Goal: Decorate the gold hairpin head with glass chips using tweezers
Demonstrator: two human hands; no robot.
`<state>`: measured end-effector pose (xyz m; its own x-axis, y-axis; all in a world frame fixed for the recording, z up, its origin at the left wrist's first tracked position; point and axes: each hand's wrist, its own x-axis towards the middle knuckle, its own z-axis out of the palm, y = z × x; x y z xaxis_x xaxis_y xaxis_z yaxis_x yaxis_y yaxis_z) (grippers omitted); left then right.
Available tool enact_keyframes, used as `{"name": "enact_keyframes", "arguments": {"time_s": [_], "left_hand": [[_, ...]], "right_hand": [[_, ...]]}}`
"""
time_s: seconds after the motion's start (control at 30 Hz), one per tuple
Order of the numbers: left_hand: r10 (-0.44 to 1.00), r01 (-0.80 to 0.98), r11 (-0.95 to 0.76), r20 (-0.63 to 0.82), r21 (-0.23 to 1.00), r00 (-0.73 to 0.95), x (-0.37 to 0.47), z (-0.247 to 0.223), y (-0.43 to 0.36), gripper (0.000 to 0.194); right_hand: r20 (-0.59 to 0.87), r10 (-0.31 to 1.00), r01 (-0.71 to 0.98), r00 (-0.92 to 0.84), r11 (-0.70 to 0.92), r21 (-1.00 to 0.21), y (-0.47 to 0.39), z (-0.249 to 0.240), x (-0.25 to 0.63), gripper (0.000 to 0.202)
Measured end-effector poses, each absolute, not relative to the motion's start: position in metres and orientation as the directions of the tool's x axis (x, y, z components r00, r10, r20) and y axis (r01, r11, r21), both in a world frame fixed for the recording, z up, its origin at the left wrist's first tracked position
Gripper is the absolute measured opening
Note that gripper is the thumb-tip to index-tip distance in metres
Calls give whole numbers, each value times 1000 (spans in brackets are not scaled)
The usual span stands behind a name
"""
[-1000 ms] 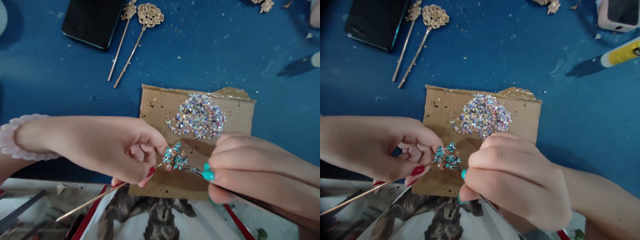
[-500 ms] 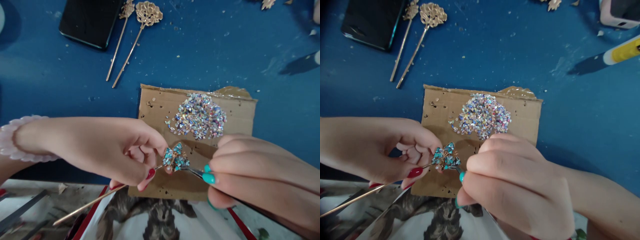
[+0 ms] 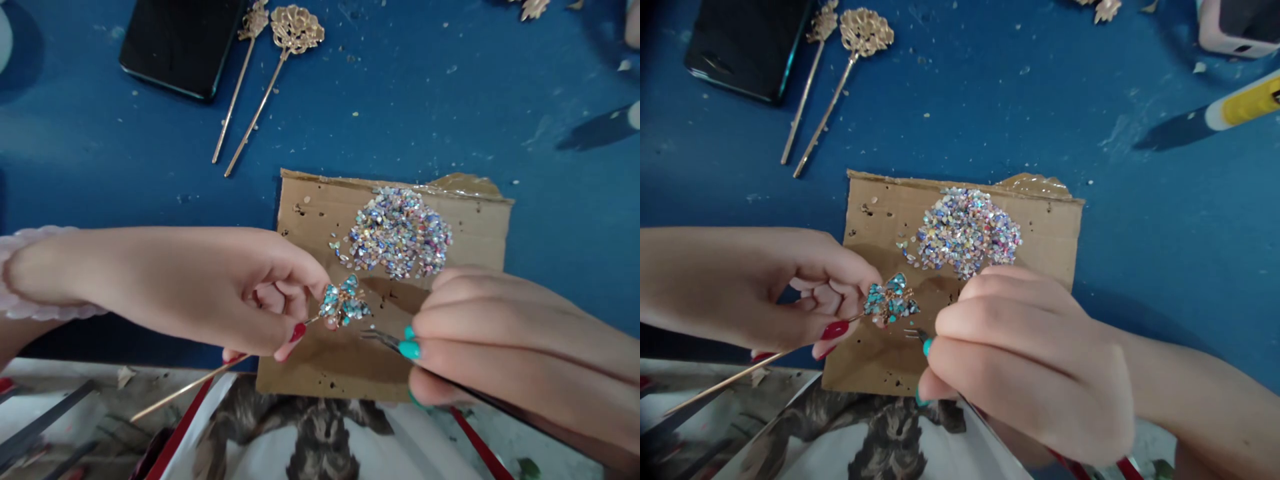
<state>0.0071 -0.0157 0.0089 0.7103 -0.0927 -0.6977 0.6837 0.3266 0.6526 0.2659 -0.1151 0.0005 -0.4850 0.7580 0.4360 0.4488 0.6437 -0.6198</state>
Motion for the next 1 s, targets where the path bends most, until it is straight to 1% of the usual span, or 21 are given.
{"name": "enact_keyframes", "arguments": {"time_s": [0.07, 0.13, 0.2, 0.27, 0.57, 0.87, 1.0], "left_hand": [[-56, 686, 265, -700, 677, 712, 6, 9, -16, 18], [-39, 680, 223, -691, 698, 722, 5, 8, -16, 16], [-34, 673, 205, -682, 711, 731, 5, 8, -16, 15], [-27, 670, 200, -680, 715, 733, 5, 7, -16, 15], [-36, 678, 191, -686, 709, 727, 6, 7, -15, 15], [-32, 662, 203, -671, 721, 741, 8, 7, -15, 18], [-35, 664, 196, -672, 721, 740, 7, 6, -15, 20]], "right_hand": [[382, 672, 363, -634, 695, -621, -108, -2, 270, 10], [290, 621, 320, -729, 683, -657, -103, -2, 272, 6], [214, 632, 342, -745, 637, -691, -101, -1, 272, 5], [189, 659, 367, -728, 607, -705, -100, 0, 271, 5], [207, 669, 414, -714, 642, -646, -102, -1, 267, 5], [197, 660, 392, -725, 630, -670, -103, 0, 267, 5], [216, 639, 365, -739, 647, -669, -102, 0, 268, 4]]}}
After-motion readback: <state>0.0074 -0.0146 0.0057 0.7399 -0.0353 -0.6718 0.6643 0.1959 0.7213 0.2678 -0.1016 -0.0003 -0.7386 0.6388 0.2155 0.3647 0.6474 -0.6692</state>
